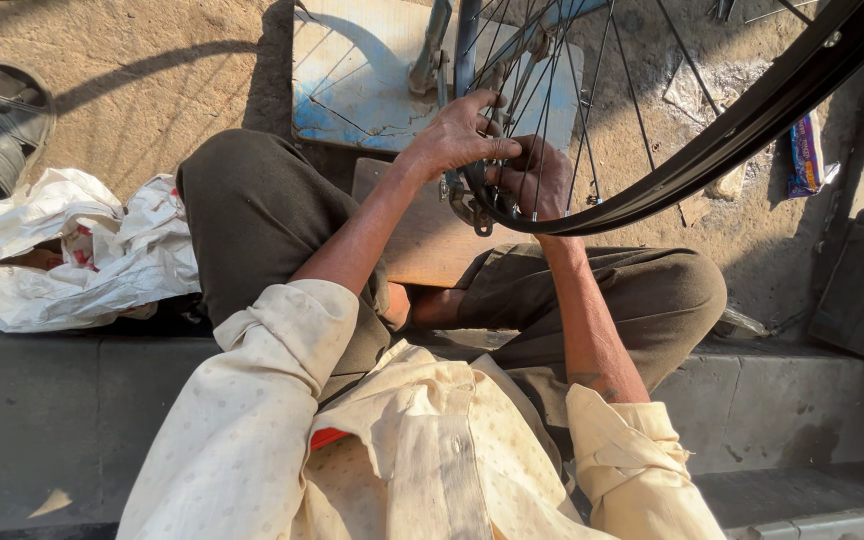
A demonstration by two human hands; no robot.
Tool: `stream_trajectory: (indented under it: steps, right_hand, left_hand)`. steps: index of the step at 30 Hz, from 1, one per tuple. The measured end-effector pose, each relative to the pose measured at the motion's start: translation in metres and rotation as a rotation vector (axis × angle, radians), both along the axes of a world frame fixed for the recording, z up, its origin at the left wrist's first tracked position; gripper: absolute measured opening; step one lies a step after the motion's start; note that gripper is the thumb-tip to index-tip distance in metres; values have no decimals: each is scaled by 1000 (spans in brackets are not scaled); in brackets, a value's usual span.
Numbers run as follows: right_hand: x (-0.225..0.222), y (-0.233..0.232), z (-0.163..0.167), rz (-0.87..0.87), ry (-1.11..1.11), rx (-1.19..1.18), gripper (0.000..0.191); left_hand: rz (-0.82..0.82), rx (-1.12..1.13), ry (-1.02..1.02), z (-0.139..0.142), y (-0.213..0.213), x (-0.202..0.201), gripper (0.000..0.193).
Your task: The person sits on the ground in front of a bicycle wheel held in a repair stand and works on the rim and spokes by hand, tightening and adjusting components at the rim edge and rotating the wheel to reach different sections.
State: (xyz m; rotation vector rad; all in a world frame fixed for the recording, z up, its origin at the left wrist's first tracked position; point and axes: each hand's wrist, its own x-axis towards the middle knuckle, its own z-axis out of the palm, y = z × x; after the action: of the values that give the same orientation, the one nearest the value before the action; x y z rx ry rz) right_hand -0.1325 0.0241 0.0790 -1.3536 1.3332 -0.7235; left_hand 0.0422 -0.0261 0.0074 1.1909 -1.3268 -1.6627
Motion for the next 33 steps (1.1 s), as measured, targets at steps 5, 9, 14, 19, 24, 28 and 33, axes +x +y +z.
stream_trajectory:
  steps: [5,9,14,19,24,28,33]
  right_hand:
    - [2,6,-7,-87,-143,-28,22]
    - [0,1,3,-95,-158,62,20]
    - [6,4,26,-54,-91,65,24]
    - [-1,12,40,-36,-150,176,22]
    - [-9,19,28,-160,-387,309,34]
    - [-12,35,19,-137,-758,256,47]
    - [-14,45,19,-189,-901,268,44]
  left_hand:
    - [-3,-66,-35,0,-2,4,102]
    - [-29,-7,-92,3,-2,5,97]
    - [-22,-45,-109,9,1,6,91]
    - [-53,-35,-119,24,4,6,85]
    - [-84,27,-111,50,8,8,86]
    - [-113,43,-141,68,10,7,87]
    - [-103,-8,-116,75,12,4,90]
